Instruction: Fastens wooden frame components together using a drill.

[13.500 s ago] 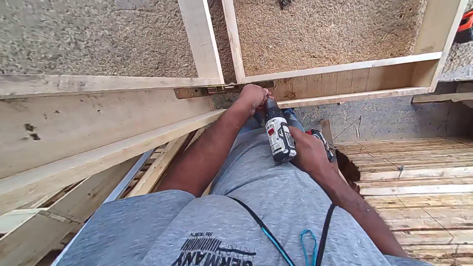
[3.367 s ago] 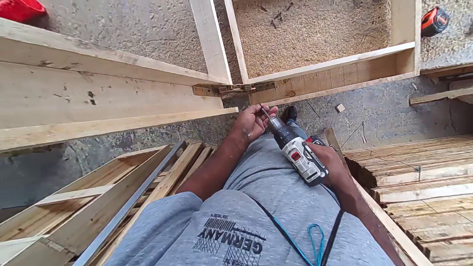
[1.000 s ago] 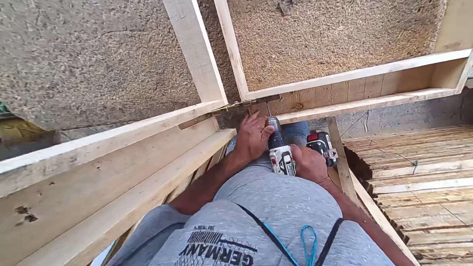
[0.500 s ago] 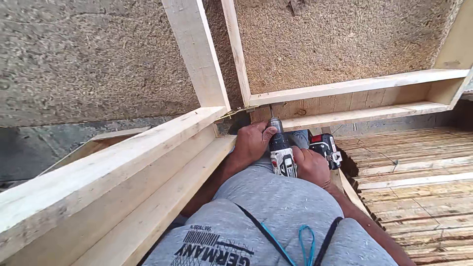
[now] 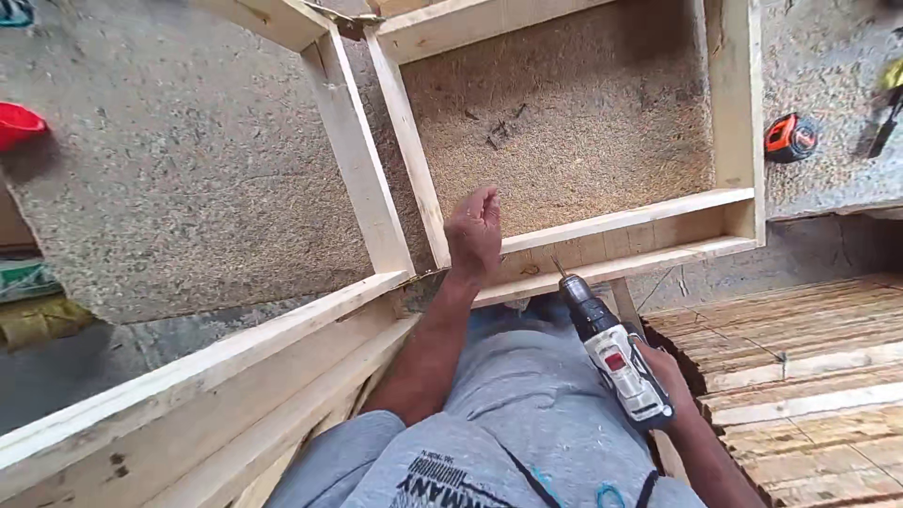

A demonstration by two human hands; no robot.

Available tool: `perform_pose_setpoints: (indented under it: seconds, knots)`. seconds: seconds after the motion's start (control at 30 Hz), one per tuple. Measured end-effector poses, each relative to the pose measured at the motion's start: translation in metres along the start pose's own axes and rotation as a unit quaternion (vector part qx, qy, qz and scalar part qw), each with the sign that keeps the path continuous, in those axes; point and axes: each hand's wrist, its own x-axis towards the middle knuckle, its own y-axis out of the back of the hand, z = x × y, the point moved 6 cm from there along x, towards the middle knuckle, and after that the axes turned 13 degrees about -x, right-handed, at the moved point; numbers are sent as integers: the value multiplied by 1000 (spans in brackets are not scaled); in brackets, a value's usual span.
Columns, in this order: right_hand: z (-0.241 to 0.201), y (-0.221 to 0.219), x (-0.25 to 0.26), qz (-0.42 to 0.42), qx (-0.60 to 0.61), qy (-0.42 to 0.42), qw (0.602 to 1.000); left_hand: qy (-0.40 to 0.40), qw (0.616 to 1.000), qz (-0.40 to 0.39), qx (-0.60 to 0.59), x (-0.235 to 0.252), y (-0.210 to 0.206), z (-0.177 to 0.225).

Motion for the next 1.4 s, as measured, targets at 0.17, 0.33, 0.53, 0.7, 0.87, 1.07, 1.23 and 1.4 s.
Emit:
perform_pose_setpoints:
  seconds: [0.17, 0.33, 0.53, 0.7, 0.87, 1.07, 1.23, 1.4]
  knots:
    - [26, 16, -18, 54, 7, 7, 998, 290, 946, -33, 142, 120, -53, -52]
    - [42, 11, -25, 30, 7, 29, 999, 307, 910, -100, 260, 148, -66, -59]
    - [39, -8, -30, 9, -5, 82, 997, 208, 960, -108, 152, 120, -37, -43]
    - [5, -27, -47, 31, 56, 105, 992, 262, 913, -125, -286, -19, 14, -20]
    - [-34, -50, -58, 20, 146, 131, 980, 340, 801, -136, -473, -137, 32, -57]
    - [-59, -71, -72, 34, 151, 160, 975, 267, 756, -256, -540, -162, 47, -55]
    - [-71, -72, -81, 43, 123, 171, 977, 229, 750, -302, -541, -164, 56, -52]
    - [-69, -70, -85, 46, 116, 188, 974, 235, 757, -310, -525, -165, 58, -49]
